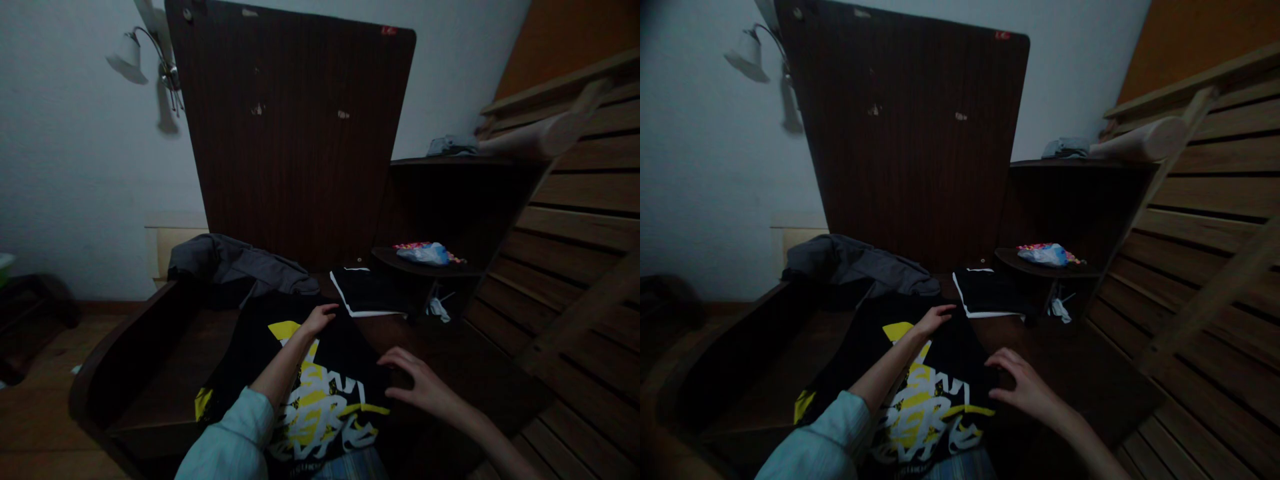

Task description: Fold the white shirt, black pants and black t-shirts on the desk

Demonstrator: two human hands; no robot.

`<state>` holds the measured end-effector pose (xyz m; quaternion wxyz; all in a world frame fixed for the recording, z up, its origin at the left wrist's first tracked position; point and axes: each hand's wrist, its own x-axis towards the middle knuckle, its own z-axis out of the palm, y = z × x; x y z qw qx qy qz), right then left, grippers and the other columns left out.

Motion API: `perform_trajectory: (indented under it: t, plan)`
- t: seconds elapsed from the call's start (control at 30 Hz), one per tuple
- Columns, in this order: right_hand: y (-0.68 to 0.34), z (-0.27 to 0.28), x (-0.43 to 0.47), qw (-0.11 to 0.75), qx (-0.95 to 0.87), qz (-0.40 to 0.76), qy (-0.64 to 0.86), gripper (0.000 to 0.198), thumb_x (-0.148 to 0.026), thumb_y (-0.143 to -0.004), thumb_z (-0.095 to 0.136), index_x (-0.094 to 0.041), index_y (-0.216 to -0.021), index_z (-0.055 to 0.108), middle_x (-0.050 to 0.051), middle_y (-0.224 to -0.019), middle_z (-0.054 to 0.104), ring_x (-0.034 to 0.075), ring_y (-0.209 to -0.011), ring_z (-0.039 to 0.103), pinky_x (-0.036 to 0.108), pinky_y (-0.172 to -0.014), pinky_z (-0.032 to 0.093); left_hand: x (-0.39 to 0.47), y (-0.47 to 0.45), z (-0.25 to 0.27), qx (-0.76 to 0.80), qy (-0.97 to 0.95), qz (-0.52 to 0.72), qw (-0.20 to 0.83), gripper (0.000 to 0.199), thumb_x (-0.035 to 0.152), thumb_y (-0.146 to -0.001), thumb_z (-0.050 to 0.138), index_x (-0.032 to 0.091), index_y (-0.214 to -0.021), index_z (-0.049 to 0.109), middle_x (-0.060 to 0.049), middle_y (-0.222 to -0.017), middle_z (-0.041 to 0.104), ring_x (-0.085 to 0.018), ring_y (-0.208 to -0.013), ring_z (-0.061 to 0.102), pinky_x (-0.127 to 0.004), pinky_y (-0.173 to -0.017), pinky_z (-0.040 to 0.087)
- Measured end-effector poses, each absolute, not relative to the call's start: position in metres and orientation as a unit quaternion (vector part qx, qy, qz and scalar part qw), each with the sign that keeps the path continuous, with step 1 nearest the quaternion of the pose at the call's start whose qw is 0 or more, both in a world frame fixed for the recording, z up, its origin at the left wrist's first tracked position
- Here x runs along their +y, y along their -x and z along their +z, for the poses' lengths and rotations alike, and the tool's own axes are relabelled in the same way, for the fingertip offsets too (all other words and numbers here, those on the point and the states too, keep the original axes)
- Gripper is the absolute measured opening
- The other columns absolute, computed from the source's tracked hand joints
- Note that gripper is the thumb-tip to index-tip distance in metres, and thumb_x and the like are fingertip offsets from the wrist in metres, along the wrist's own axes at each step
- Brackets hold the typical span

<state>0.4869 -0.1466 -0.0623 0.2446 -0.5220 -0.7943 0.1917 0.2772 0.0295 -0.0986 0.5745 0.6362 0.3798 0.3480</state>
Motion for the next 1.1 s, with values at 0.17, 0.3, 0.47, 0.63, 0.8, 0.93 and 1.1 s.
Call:
perform_trajectory:
  t: [0.17,0.3,0.47,0.63,0.8,0.93,1.1]
  plan:
    - [-0.477,-0.066,-0.154,0.201,-0.828,0.141,0.504,0.016,-0.025,-0.074,0.056,-0.027,-0.089,0.062,0.006,-0.101,0.055,0.02,-0.098,0.051,0.033,-0.085,0.042,0.033,-0.277,-0.101,0.394,-0.649,0.346,0.551,0.04,0.015,-0.07,0.06,0.021,-0.11,0.06,-0.006,-0.104,0.064,-0.02,-0.095,0.059,-0.036,-0.09,0.041]
    - [-0.473,-0.061,-0.155,0.167,-0.842,0.141,0.493,0.027,-0.024,-0.069,0.062,-0.028,-0.096,0.061,0.005,-0.107,0.053,0.02,-0.1,0.049,0.032,-0.086,0.042,0.036,-0.278,-0.098,0.406,-0.66,0.339,0.533,0.042,0.008,-0.068,0.059,0.018,-0.109,0.06,-0.008,-0.111,0.061,-0.022,-0.103,0.055,-0.038,-0.094,0.038]
    - [-0.477,-0.061,-0.15,0.204,-0.845,0.13,0.476,0.015,-0.027,-0.082,0.049,-0.027,-0.084,0.064,0.005,-0.099,0.057,0.018,-0.095,0.052,0.03,-0.082,0.043,0.034,-0.277,-0.094,0.405,-0.677,0.336,0.515,0.043,0.003,-0.066,0.058,0.015,-0.108,0.06,-0.01,-0.115,0.058,-0.024,-0.108,0.052,-0.038,-0.097,0.037]
    - [-0.471,-0.059,-0.151,0.241,-0.823,0.112,0.502,0.018,-0.031,-0.083,0.046,-0.022,-0.079,0.062,0.005,-0.079,0.06,0.018,-0.079,0.055,0.03,-0.072,0.043,0.025,-0.276,-0.092,0.396,-0.692,0.354,0.489,0.046,0.001,-0.068,0.054,0.014,-0.112,0.058,-0.011,-0.127,0.049,-0.022,-0.118,0.043,-0.035,-0.102,0.03]
    - [-0.447,-0.047,-0.158,0.206,-0.824,0.13,0.511,0.02,-0.038,-0.081,0.05,-0.021,-0.077,0.061,0.003,-0.077,0.06,0.017,-0.077,0.054,0.029,-0.071,0.042,0.021,-0.277,-0.09,0.388,-0.702,0.361,0.476,0.046,0.001,-0.067,0.055,0.017,-0.11,0.059,-0.008,-0.122,0.054,-0.021,-0.114,0.046,-0.036,-0.102,0.03]
    - [-0.418,-0.048,-0.15,0.217,-0.823,0.09,0.517,0.015,-0.029,-0.08,0.052,-0.019,-0.088,0.06,0.004,-0.087,0.06,0.018,-0.084,0.054,0.029,-0.075,0.042,0.022,-0.276,-0.092,0.389,-0.699,0.356,0.482,0.045,0.002,-0.066,0.056,0.017,-0.107,0.061,-0.007,-0.115,0.058,-0.021,-0.109,0.05,-0.036,-0.099,0.033]
    - [-0.387,-0.06,-0.133,0.168,-0.813,0.009,0.558,0.023,-0.026,-0.076,0.055,-0.017,-0.097,0.059,0.008,-0.095,0.058,0.023,-0.093,0.052,0.034,-0.08,0.042,0.021,-0.274,-0.091,0.398,-0.691,0.335,0.502,0.049,0.003,-0.068,0.053,0.016,-0.116,0.054,-0.007,-0.106,0.062,-0.017,-0.09,0.058,-0.031,-0.083,0.045]
